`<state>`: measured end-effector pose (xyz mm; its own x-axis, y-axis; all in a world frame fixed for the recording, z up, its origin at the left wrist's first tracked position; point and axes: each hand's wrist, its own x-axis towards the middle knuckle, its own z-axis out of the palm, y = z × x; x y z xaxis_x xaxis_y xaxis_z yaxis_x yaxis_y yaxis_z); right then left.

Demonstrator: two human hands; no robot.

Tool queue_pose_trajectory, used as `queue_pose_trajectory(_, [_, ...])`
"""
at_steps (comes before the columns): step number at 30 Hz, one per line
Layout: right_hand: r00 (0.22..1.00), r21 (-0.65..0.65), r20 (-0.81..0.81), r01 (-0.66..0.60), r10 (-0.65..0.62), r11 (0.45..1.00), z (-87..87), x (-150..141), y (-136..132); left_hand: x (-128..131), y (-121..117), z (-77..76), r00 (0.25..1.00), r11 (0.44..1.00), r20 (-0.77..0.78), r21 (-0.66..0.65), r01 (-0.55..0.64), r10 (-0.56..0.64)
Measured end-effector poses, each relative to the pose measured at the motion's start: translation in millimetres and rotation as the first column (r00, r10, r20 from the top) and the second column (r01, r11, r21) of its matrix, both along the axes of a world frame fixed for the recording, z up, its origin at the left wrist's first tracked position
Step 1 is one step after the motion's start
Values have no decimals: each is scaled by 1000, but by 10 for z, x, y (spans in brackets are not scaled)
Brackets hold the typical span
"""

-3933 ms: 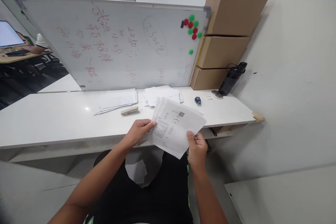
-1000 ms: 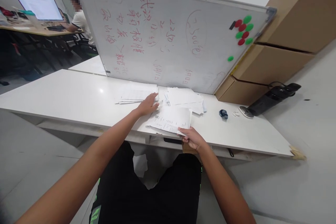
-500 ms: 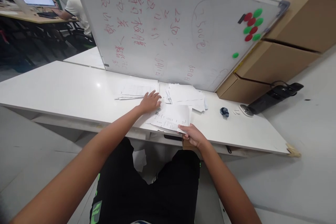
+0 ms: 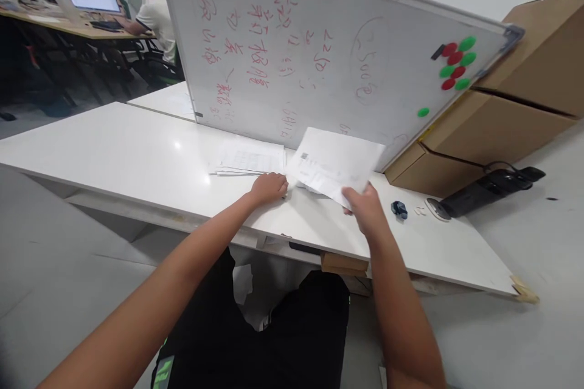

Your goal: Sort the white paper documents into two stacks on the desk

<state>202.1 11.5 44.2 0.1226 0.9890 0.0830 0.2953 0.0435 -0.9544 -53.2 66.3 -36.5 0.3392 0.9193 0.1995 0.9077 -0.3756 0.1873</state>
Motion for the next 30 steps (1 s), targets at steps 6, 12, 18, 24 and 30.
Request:
queue_pose_trajectory(6, [952,-114,-219,-244,216,963,-33,-1151,891,2,-29,-8,1000,999,23,36,-10,9])
queue_pose_trajectory(12, [851,-288,378,-267,365,920,-448,-1815,1485,-13,21,-36,997,999,81,-32,1,2])
queue_pose_trajectory(18, [196,-243,942,-162,272,957,-579,-2022,1573,-17,60,-87,983,999,183,-46,14,-5])
queue_pose_trajectory(24, [313,147,947,-242,-66,959,-514,-1428,1319,4,63,-120,986,1000,168,-13,14,-12])
queue_pose_trajectory(30, [375,135,923,-100,-88,986,-969,-514,931,98,29,-171,970,973,170,124,-194,172])
